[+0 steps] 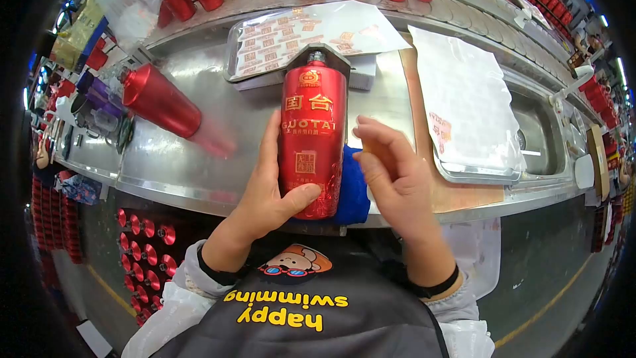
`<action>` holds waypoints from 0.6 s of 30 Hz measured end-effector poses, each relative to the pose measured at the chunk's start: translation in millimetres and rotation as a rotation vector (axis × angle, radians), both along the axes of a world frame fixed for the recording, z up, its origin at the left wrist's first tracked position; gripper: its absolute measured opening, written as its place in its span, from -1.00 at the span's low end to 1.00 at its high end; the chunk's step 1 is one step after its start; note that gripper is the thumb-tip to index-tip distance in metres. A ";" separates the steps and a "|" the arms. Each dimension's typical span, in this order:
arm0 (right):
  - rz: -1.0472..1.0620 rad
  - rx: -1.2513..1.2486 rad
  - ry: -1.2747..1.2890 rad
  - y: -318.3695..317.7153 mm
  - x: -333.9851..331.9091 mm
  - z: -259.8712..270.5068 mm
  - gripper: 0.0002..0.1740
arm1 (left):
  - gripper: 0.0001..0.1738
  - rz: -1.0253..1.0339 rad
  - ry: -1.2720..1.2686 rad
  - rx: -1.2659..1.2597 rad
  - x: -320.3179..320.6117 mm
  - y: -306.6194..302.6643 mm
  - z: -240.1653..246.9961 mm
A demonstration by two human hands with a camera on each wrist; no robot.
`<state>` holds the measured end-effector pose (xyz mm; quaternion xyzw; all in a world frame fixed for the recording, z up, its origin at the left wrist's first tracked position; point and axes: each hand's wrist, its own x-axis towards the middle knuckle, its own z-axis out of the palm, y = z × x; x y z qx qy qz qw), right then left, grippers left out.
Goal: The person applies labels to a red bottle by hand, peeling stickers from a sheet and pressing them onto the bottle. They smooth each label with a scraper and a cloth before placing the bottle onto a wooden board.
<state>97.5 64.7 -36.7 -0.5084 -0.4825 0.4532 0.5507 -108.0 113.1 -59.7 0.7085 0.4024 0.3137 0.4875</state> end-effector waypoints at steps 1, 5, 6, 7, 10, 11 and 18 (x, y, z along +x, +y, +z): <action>0.000 -0.040 0.120 2.7 3.5 11.3 -0.72 | 0.21 -0.008 -0.014 -0.015 -1.5 0.7 0.4; 0.253 -0.332 -0.111 18.5 20.9 36.8 -0.76 | 0.06 0.039 -0.273 -0.122 0.6 -0.4 3.9; 0.268 -0.324 -0.060 20.5 19.8 33.8 -0.74 | -0.02 0.060 -0.302 -0.119 0.1 -0.5 2.2; 0.289 -0.292 -0.048 23.6 17.6 31.9 -0.74 | -0.09 0.082 -0.330 -0.117 -0.8 0.3 -1.1; 0.368 -0.205 -0.074 32.0 11.1 27.8 -0.74 | -0.30 0.073 -0.313 -0.050 -5.9 3.6 -2.1; 0.373 -0.194 -0.066 31.5 10.2 27.8 -0.74 | -0.36 0.056 -0.291 -0.015 -6.9 6.1 -0.8; 0.386 -0.041 -0.090 21.2 14.6 32.2 -0.73 | -0.87 -0.023 -0.111 0.312 -3.6 19.9 19.5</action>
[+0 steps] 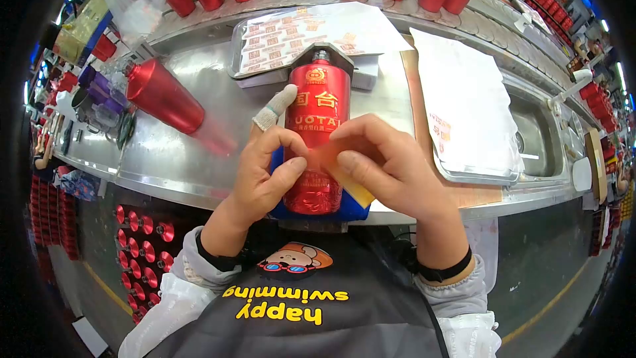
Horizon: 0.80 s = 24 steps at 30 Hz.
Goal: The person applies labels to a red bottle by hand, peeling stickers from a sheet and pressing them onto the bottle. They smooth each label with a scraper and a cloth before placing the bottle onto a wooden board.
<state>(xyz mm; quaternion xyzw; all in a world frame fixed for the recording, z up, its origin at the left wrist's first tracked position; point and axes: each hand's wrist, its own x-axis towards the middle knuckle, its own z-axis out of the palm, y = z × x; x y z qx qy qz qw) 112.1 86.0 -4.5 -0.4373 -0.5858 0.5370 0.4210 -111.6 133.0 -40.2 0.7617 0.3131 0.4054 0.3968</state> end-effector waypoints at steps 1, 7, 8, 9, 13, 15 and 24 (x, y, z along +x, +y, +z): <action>-0.021 0.049 -0.021 -2.1 1.5 2.5 -0.72 | -0.87 -0.002 0.031 0.046 -0.3 -0.1 3.0; -0.051 0.476 -0.444 -4.3 -12.6 13.8 -0.72 | -0.86 0.034 0.106 0.214 2.0 -6.4 16.9; -0.035 0.503 -0.490 -5.1 -17.5 15.3 -0.79 | -0.85 0.034 0.107 0.233 2.7 -6.9 18.1; -0.018 0.529 -0.539 -4.8 -20.5 15.9 -0.86 | -0.84 0.033 0.106 0.250 3.7 -6.7 18.5; -0.173 0.332 -0.509 1.2 17.8 28.9 -0.91 | -0.56 0.111 0.043 0.071 -3.7 -10.9 3.6; -0.313 0.264 -0.589 21.4 77.6 15.5 -0.85 | -0.34 0.123 -0.042 -0.125 -10.4 -13.1 -20.1; -0.408 -0.253 -1.526 119.4 249.7 -132.1 -0.71 | -0.05 -0.015 -0.181 -0.422 -2.0 -18.8 -29.9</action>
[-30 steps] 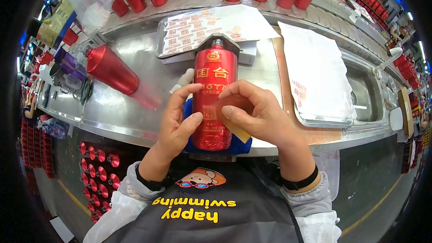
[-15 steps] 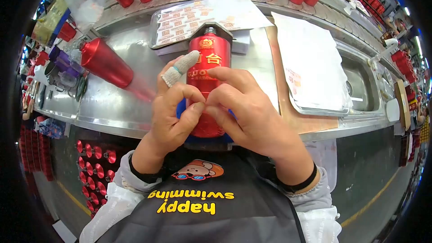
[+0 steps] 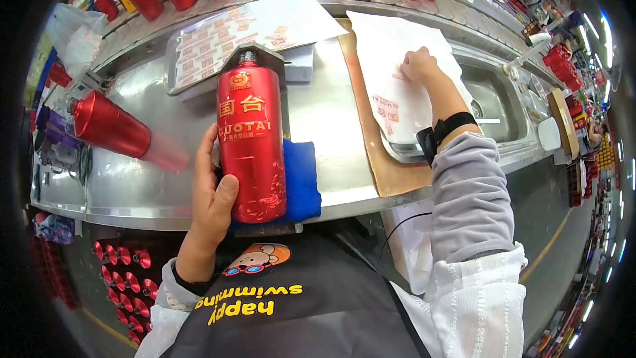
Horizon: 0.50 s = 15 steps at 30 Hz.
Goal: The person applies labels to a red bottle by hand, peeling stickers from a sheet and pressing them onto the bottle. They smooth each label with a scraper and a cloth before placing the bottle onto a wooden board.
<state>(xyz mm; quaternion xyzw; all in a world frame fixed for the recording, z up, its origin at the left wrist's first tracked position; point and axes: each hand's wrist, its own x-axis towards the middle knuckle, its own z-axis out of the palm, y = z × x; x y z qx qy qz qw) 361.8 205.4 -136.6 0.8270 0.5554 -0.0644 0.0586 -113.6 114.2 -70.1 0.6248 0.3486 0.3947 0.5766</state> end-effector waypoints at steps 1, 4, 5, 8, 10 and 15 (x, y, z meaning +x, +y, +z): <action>-0.004 0.017 -0.059 2.5 6.7 -8.3 -0.72 | -0.05 0.007 -0.012 -0.018 0.2 -0.1 -0.7; -0.017 -0.013 -0.012 8.5 8.5 -8.2 -0.71 | -0.05 0.022 -0.030 -0.049 2.1 -0.9 -0.6; 0.062 0.069 0.002 6.8 -0.9 1.5 -0.73 | -0.05 0.019 -0.041 -0.053 3.2 -0.5 -0.7; 0.285 0.339 0.102 -12.7 -47.8 36.4 -0.83 | -0.07 0.018 -0.033 -0.038 3.1 -1.1 2.0; 0.384 0.452 0.290 -35.1 -95.3 74.1 -0.87 | -0.09 0.026 -0.025 -0.012 0.8 -0.7 -1.3; 0.489 0.395 0.947 -107.1 -236.0 162.9 -0.86 | -0.19 0.066 -0.105 0.034 1.5 -0.3 -5.9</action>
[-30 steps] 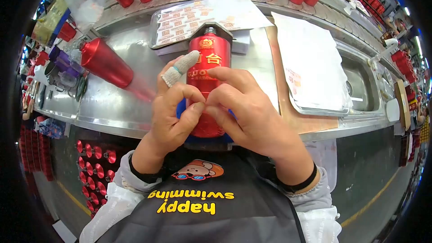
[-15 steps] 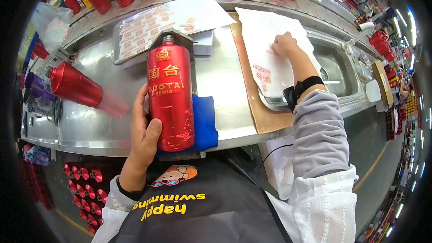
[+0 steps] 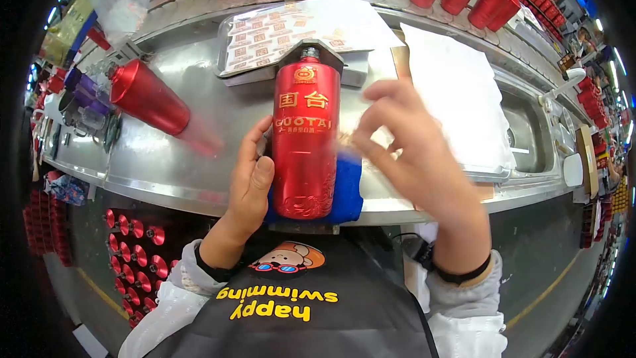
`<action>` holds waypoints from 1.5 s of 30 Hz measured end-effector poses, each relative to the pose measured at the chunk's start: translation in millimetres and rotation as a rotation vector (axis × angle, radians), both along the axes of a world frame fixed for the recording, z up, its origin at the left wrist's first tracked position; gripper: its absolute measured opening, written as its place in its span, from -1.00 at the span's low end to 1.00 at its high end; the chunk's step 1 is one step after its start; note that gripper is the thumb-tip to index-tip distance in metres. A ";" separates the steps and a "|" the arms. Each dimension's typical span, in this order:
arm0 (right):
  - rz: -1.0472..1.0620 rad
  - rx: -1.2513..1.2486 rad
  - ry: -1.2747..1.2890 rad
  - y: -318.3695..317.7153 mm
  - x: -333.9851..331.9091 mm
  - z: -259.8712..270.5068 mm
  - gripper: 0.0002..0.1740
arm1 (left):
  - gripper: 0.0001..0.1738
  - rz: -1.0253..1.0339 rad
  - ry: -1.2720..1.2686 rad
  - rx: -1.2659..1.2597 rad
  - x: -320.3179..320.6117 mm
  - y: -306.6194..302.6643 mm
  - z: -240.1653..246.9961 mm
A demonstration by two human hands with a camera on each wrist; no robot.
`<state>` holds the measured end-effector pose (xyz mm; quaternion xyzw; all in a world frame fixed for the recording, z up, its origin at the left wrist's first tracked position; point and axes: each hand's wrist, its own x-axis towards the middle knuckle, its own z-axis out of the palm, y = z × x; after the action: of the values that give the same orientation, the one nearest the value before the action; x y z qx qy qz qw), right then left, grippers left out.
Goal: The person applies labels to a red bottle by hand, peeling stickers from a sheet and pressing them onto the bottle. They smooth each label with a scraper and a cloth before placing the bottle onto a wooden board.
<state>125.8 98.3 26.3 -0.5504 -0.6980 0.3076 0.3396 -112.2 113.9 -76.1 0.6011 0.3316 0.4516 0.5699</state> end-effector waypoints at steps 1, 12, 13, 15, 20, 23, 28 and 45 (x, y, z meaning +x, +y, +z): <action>0.046 0.012 0.015 -6.8 -15.6 0.8 -0.86 | -0.19 -0.013 0.000 -0.007 -1.5 -0.9 1.9; 0.014 0.159 -0.197 -12.0 -53.0 -25.7 -0.85 | -0.12 0.103 0.283 0.148 2.7 -10.0 6.2; 0.002 0.164 -0.162 -12.3 -53.0 -27.2 -0.85 | -0.12 0.097 0.270 0.139 2.2 -9.4 5.2; -0.026 0.171 -0.092 -13.4 -52.6 -31.7 -0.85 | -0.13 0.082 0.245 0.122 1.0 -8.0 2.8; -0.093 0.043 0.115 -17.5 -43.3 -50.1 -0.87 | -0.17 0.056 0.101 0.031 4.5 -2.0 5.6; -0.088 0.042 0.136 -21.6 -39.7 -58.7 -0.85 | -0.17 0.047 0.056 -0.009 8.1 1.3 10.5; -0.113 -0.007 0.206 -24.8 -44.1 -61.2 -0.83 | -0.15 0.065 0.085 -0.022 13.6 4.9 13.7; -0.130 0.022 0.271 -24.4 -44.6 -74.6 -0.83 | -0.14 0.063 0.099 -0.022 16.5 7.3 15.4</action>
<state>81.2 73.9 -48.3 -0.5443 -0.6119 0.3487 0.4557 -95.7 121.2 -60.7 0.6056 0.3831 0.4357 0.5447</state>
